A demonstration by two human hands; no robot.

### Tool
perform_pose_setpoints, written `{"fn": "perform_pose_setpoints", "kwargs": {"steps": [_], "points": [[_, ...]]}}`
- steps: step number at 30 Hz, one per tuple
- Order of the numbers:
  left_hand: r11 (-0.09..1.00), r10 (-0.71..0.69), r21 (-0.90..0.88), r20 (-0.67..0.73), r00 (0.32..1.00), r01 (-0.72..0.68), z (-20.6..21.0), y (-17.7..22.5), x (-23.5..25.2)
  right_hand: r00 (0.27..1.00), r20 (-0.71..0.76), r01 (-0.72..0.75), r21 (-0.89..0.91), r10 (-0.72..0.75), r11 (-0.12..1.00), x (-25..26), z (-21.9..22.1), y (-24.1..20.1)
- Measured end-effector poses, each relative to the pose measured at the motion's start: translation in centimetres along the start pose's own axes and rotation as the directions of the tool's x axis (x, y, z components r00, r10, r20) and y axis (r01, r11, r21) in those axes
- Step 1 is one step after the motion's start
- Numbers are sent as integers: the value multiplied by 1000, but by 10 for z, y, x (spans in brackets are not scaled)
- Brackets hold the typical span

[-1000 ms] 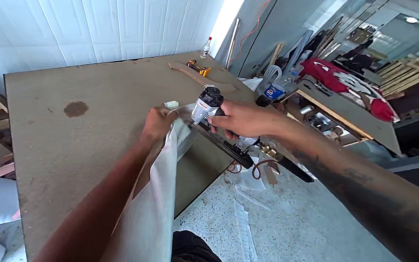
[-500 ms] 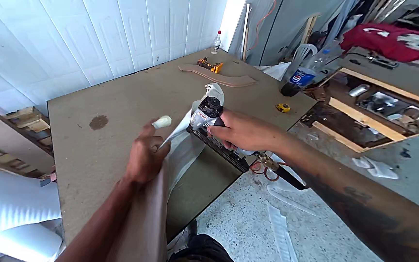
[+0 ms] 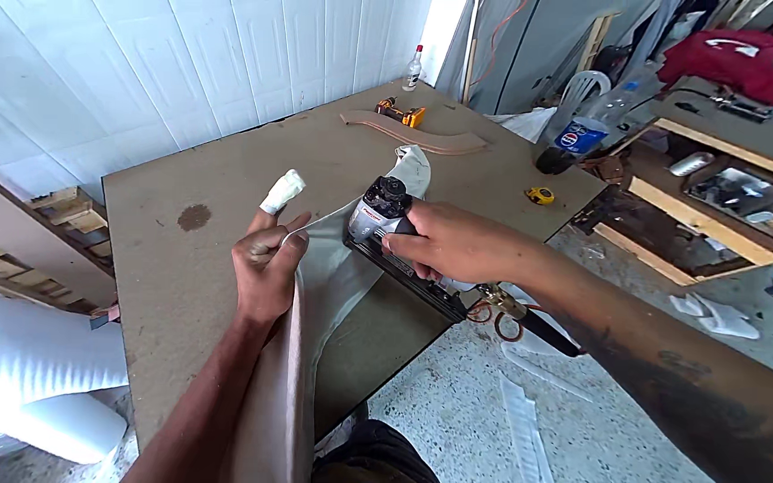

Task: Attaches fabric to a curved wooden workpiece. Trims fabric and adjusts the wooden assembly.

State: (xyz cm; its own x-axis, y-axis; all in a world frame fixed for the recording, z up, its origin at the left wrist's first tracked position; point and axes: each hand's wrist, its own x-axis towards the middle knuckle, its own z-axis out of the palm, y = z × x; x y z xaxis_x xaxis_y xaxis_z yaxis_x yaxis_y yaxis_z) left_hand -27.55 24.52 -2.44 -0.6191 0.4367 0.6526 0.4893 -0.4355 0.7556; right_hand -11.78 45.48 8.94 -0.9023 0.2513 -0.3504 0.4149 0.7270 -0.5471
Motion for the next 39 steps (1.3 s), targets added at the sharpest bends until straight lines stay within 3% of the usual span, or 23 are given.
{"fn": "perform_pose_setpoints", "kwargs": {"steps": [5,9,12,21,39], "points": [[956,57,-294,183,981,-1,-13,-18,17,1000,-22,-12,1,12,1000,4,7,-3],[889,2,-457,77,997,33,-4,-32,11,999,-50,-19,8,19,1000,-6,5,-3],[885,-26,-466,-19,999,14,-1,-33,8,998,-43,-50,47,52,998,-9,4,-2],[877,48,-478,-21,999,-52,2,-32,14,996,-17,-88,-35,87,995,1,6,-18],[935,-67,-355,-115,991,22,7,-26,3,998,61,-25,-20,26,999,-31,32,-46]]}}
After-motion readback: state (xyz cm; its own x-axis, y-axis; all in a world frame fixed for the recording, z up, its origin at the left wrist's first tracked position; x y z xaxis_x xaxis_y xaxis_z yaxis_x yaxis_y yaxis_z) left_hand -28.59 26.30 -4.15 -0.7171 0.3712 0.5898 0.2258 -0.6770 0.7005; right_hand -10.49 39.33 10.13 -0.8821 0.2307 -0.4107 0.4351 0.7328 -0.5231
